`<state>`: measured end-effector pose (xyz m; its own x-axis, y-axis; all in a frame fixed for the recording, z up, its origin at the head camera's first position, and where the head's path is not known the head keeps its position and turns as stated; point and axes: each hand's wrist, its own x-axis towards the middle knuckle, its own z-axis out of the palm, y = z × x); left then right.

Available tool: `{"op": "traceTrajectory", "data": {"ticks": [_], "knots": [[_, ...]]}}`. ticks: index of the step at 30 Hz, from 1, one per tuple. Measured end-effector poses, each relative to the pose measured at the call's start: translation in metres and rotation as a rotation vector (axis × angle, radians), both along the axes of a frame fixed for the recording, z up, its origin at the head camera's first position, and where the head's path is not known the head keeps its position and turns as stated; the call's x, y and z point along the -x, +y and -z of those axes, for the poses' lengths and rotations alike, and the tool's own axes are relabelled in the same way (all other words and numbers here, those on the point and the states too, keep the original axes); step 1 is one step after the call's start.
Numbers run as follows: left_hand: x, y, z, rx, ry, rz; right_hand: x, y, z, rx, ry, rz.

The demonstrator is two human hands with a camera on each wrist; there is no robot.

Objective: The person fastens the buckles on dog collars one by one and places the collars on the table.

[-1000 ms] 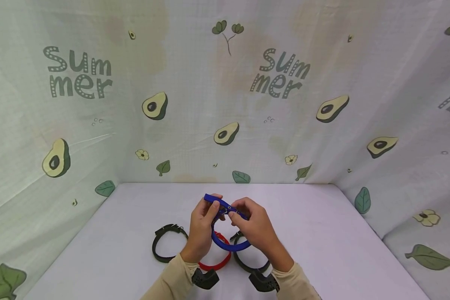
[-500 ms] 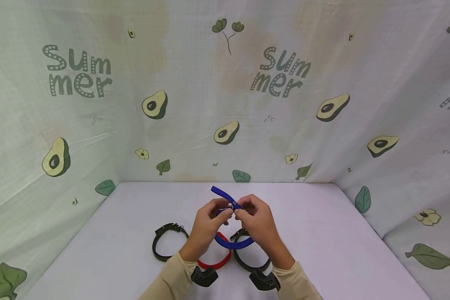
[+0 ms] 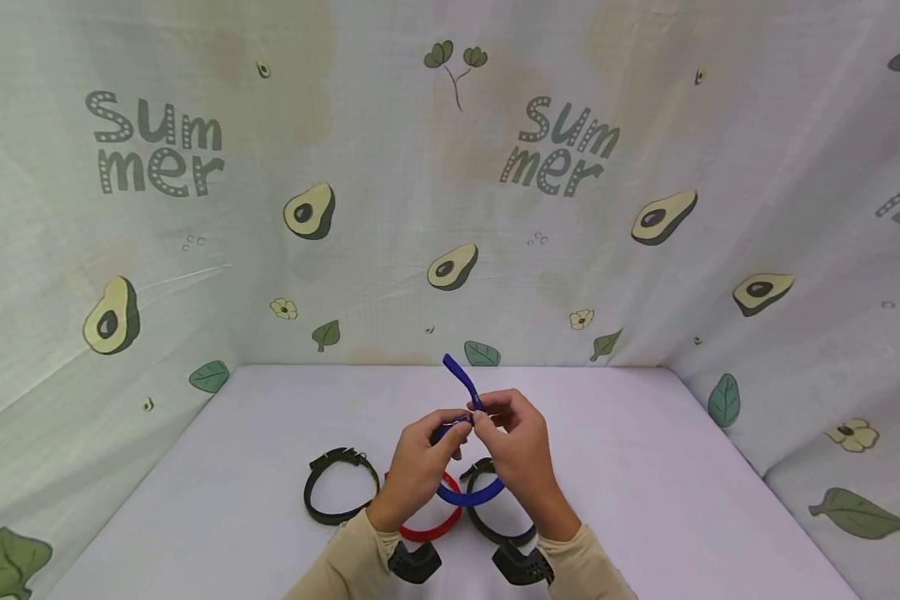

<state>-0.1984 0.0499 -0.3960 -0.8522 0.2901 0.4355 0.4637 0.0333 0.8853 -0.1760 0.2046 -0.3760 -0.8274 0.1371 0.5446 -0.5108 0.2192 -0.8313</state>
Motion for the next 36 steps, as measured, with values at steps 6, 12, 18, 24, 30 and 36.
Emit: {"op": "traceTrajectory", "data": {"ticks": [6, 12, 18, 24, 30, 36], "knots": [[-0.001, 0.002, 0.002, 0.004, -0.006, 0.013, 0.001, 0.002, 0.001, -0.036, 0.131, 0.011], [-0.001, 0.002, 0.002, -0.010, -0.019, 0.045, 0.001, 0.005, -0.001, -0.062, 0.203, 0.044], [0.000, 0.002, 0.001, -0.075, -0.066, 0.104, 0.003, 0.010, -0.004, -0.059, 0.200, 0.072], [0.000, 0.001, 0.002, -0.130, -0.111, 0.141, 0.000, 0.011, -0.005, -0.029, 0.216, 0.023], [0.000, 0.000, 0.001, -0.178, -0.133, 0.171, -0.001, 0.015, -0.010, -0.063, 0.231, -0.010], [0.002, 0.000, -0.001, -0.239, -0.138, 0.217, -0.003, 0.018, -0.013, -0.100, 0.268, 0.006]]}}
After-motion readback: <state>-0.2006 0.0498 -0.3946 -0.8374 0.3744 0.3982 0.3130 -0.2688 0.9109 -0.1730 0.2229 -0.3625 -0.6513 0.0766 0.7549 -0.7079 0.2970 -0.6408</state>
